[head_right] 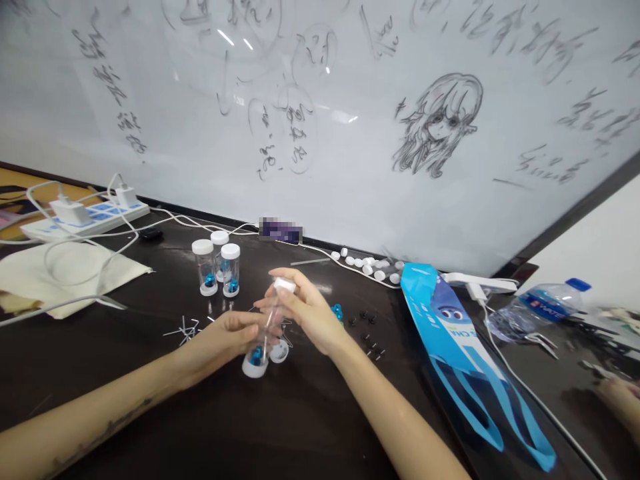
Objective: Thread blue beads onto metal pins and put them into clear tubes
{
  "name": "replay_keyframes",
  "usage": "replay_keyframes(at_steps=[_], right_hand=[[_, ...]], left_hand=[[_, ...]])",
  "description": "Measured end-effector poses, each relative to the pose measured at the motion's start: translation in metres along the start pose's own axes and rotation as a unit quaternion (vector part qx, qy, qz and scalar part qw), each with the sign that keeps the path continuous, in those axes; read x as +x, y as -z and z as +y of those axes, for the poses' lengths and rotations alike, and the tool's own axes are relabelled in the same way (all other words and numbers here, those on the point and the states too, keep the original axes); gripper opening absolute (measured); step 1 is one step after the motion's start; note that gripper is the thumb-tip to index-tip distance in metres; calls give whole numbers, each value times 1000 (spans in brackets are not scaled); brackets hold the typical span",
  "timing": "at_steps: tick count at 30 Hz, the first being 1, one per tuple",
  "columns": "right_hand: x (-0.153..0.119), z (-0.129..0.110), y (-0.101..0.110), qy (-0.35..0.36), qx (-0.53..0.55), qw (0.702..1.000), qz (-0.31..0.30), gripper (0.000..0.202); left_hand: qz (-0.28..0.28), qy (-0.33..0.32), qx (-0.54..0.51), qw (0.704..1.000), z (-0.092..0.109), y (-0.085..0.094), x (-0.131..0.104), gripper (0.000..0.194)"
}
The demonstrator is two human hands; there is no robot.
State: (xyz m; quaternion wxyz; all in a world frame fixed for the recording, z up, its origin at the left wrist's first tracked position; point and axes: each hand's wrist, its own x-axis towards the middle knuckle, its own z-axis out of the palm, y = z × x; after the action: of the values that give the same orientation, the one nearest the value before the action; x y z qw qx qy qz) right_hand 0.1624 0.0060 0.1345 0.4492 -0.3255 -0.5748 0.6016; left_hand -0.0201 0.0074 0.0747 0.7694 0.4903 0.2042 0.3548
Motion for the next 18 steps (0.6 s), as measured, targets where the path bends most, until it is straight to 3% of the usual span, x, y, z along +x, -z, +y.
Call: replay_keyframes(at_steps=[2,4,7,9,10,12,14,18], right_hand=[[1,11,-7,11,33,999,31,24],[0,19,-11,23,36,997,66,21],[1,24,-14,30,-21,995,95,37],[6,25,-16,41,-59,993,93,49],[10,26,-17,51,-71,992,86,53],[25,29,-21,78,-102,989,77,56],[43,36,-27,110,-150,979,87,55],[77,55,-39,138,-211,959,127,50]], left_hand=[[34,-43,165,985,20,4,2,25],[130,-157,323,924,49,13,3,19],[297,-296,394,818,96,40,-1,13],[351,-323,425,769,120,68,-5,20],[359,-314,434,764,127,83,-6,29],[329,-267,423,801,132,111,-6,48],[262,-206,356,873,125,131,-3,67],[161,-164,307,924,94,142,8,83]])
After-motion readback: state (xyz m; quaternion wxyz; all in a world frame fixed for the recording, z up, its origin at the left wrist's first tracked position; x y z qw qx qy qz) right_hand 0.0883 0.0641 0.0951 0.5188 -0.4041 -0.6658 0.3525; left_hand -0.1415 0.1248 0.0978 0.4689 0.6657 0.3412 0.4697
